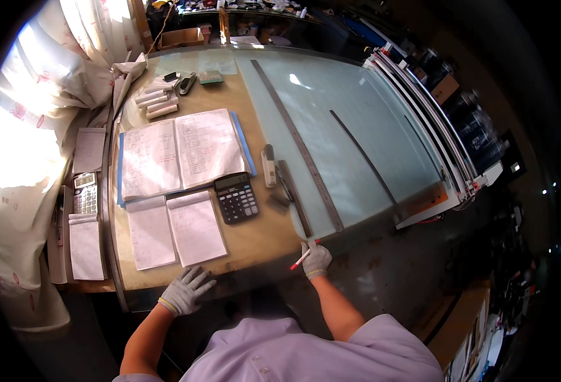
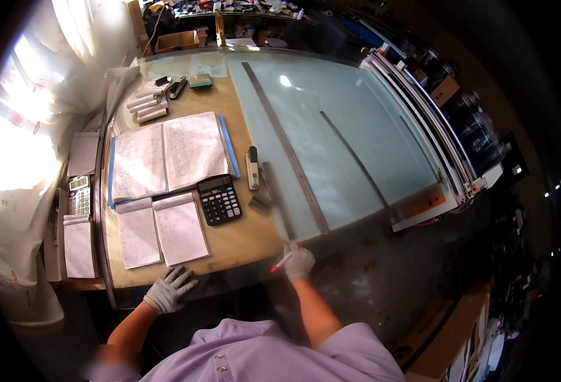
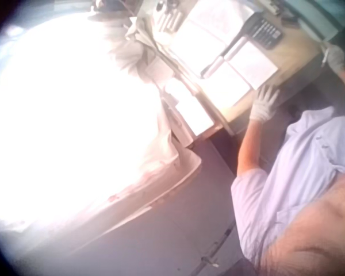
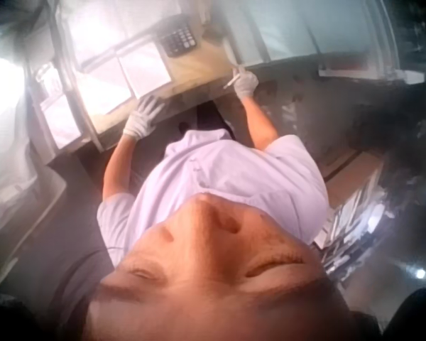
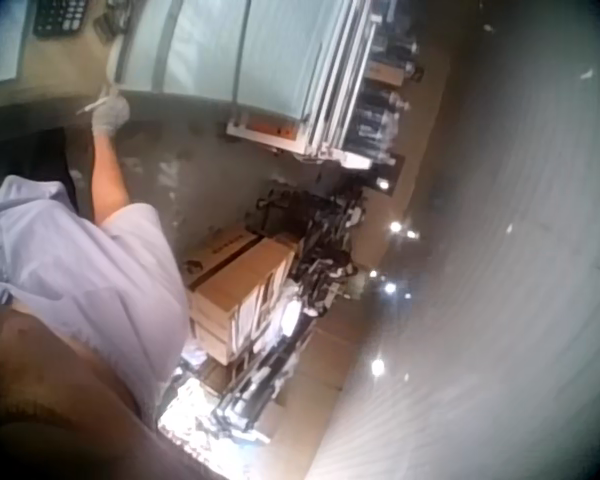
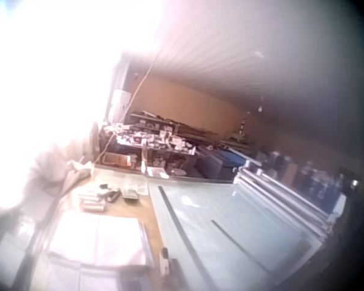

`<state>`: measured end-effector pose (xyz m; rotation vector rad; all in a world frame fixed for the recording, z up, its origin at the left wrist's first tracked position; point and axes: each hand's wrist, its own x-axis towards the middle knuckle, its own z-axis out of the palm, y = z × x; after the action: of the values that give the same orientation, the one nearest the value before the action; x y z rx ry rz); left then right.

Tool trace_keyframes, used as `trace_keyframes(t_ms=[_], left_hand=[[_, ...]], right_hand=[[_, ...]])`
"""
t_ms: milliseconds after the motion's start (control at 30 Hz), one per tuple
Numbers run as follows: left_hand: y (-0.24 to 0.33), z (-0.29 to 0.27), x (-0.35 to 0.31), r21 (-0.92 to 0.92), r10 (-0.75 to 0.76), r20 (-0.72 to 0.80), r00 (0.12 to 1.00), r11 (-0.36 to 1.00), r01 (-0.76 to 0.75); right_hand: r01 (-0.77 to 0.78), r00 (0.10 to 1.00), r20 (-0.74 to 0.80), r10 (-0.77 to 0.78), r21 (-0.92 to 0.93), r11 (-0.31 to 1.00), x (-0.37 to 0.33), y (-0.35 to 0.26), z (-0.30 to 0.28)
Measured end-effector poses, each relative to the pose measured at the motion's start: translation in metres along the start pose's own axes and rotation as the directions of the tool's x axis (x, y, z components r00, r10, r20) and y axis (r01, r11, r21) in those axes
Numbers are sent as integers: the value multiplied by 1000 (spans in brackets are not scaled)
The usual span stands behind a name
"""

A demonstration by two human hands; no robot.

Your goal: The person uses a calculator and writes on notepads at a desk, then moves to a stack of glass sheets to measure them with a ruler and mark them with a marker. The person returns to the desk to continue calculations and note-taking.

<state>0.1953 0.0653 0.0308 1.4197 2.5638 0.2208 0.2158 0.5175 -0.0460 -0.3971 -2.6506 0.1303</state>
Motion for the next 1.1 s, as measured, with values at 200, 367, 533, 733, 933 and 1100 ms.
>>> trace_keyframes(t_ms=[200, 367, 533, 733, 933, 1100], left_hand=[[-2, 6, -1, 3, 2, -7, 1000, 1000, -2], [-1, 4, -2, 7, 8, -4, 1000, 1000, -8], [0, 1, 0, 4, 1, -4, 1000, 1000, -1], [1, 3, -2, 30, -6, -40, 999, 1000, 7], [2, -1, -3, 38, -8, 9, 1000, 999, 8], [3, 2, 0, 6, -10, -48, 999, 1000, 10]], right_hand=[[-16, 999, 42, 19, -59, 998, -1, 1, 3], [-17, 1000, 4, 17, -24, 1000, -1, 2, 4], [-35, 998, 41, 37, -41, 999, -1, 2, 3], [-42, 998, 42, 43, -21, 999, 2, -5, -3], [-38, 998, 44, 39, -28, 999, 1, -5, -4], [-39, 997, 72, 41, -26, 999, 0, -4, -4]])
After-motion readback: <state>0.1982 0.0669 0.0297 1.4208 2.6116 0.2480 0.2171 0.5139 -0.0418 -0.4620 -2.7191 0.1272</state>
